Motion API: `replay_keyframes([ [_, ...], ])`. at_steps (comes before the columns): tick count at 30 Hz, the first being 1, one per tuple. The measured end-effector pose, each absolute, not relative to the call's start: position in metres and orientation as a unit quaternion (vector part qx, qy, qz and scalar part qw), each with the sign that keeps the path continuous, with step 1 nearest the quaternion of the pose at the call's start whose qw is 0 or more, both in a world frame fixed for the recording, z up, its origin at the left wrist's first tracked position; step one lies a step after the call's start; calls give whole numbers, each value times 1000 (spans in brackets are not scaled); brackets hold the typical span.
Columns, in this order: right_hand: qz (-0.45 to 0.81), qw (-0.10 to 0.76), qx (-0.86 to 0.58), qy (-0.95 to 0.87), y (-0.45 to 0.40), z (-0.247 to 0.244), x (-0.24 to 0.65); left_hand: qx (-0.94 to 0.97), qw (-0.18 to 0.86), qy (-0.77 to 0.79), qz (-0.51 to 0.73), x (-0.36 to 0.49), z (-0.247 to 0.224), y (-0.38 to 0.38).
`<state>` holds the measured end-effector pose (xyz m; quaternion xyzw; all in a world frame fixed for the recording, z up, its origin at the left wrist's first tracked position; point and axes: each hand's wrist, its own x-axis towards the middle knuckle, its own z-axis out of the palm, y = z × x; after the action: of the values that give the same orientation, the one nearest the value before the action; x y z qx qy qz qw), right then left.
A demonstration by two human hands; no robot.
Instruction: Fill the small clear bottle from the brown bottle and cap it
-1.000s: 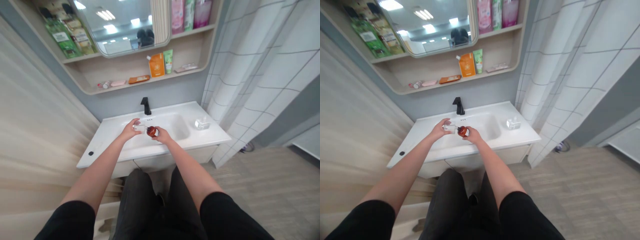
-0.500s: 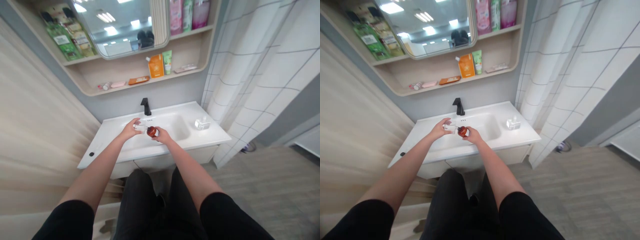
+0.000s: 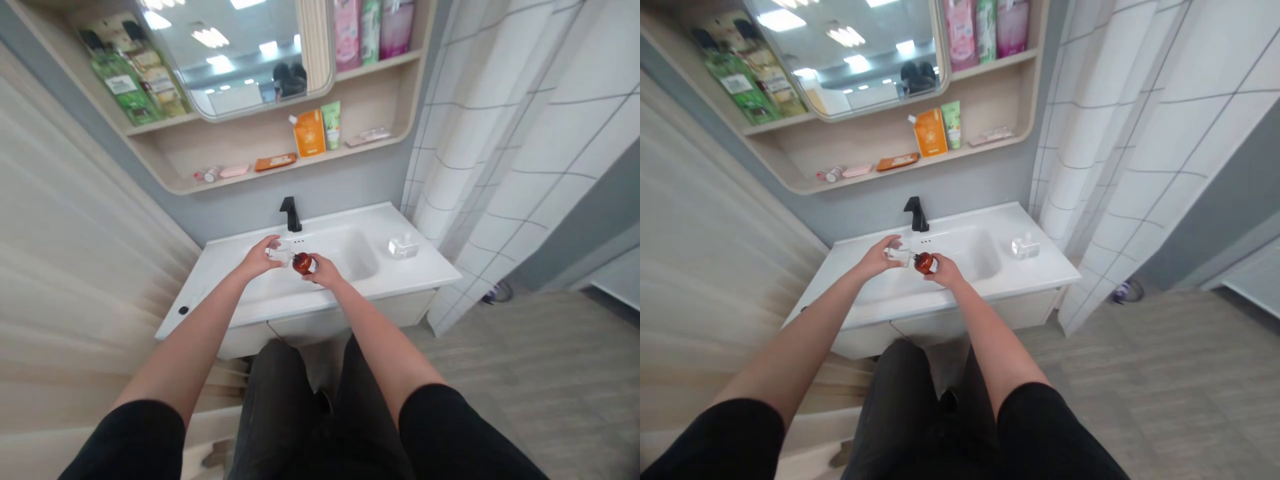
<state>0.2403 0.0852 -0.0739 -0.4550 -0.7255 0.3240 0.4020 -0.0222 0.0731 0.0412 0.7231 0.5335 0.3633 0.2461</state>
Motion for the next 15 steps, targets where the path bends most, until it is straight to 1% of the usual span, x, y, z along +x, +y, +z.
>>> replay_keyframes([
  [15, 322, 411, -454, -722, 87, -76, 240, 747, 220, 534, 330, -19, 56, 77],
])
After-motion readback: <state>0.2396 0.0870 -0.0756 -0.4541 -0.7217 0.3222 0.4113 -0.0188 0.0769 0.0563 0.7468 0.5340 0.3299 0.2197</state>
